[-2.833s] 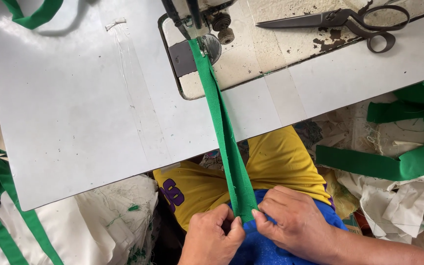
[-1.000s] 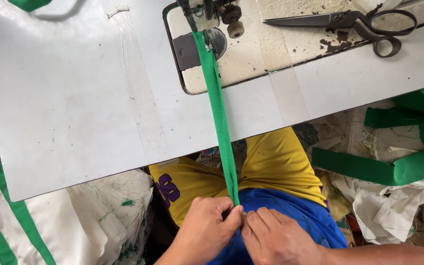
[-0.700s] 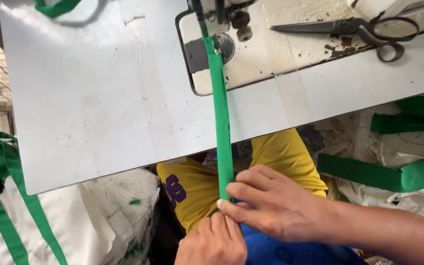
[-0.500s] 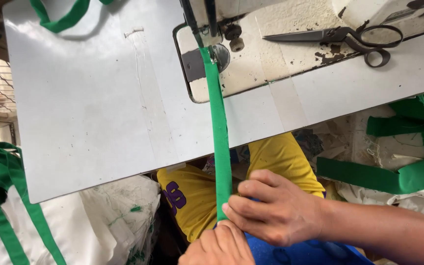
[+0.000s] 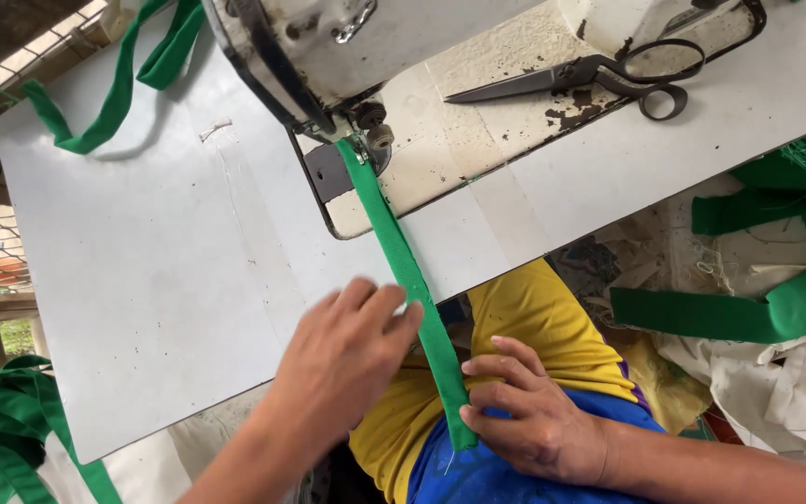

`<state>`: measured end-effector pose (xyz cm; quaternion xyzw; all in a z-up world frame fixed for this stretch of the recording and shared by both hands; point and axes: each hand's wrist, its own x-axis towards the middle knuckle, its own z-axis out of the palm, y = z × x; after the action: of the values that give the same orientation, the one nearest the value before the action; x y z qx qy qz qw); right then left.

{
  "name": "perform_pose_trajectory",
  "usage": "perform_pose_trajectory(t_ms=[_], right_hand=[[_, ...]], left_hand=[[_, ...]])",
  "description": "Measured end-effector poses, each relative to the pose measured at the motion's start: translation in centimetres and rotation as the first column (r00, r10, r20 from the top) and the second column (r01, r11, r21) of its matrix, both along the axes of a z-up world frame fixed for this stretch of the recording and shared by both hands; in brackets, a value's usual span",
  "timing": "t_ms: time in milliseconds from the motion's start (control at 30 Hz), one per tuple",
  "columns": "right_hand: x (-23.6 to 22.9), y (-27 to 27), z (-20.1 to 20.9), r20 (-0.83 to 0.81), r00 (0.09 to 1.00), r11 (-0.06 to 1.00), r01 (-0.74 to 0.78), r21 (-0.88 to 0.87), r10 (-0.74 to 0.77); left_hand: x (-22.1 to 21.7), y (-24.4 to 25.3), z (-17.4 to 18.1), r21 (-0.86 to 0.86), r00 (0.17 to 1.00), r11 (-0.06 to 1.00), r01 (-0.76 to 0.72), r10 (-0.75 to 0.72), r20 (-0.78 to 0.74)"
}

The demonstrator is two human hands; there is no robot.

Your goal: Sewing long green fabric straps using an industrial sewing machine by folding and guiding the material.

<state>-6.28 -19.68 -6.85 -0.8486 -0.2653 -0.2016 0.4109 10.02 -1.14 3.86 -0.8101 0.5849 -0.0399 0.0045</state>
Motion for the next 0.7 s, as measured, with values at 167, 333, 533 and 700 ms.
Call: perform_pose_trajectory(t_ms=[167, 333, 533, 700], right_hand=[[0.2, -0.4, 0.3, -0.089, 0.993, 0.995, -0.07, 0.074, 0.077], [0.3, -0.7, 0.3, -0.135, 0.983, 0.988, -0.114, 0.102, 0.127], [0.8, -1.3, 0.7, -0.161, 0.969, 0.981, -0.174, 0.091, 0.187], [0.9, -1.9, 0.1, -0.159, 0.959, 0.972, -0.233, 0.017, 0.233]], left_hand=[[3.9, -1.8, -1.8, 0.176, 0.964, 0.953, 0.245, -0.259, 0.059], [4.9, -2.4, -2.2, 0.12, 0.93, 0.927, 0.355, -0.363, 0.054], [5.2, -2.6, -2.2, 0.108, 0.919, 0.916, 0.386, -0.392, 0.037], [5.2, -2.6, -2.0, 0.111, 0.913, 0.91, 0.4, -0.406, 0.04]])
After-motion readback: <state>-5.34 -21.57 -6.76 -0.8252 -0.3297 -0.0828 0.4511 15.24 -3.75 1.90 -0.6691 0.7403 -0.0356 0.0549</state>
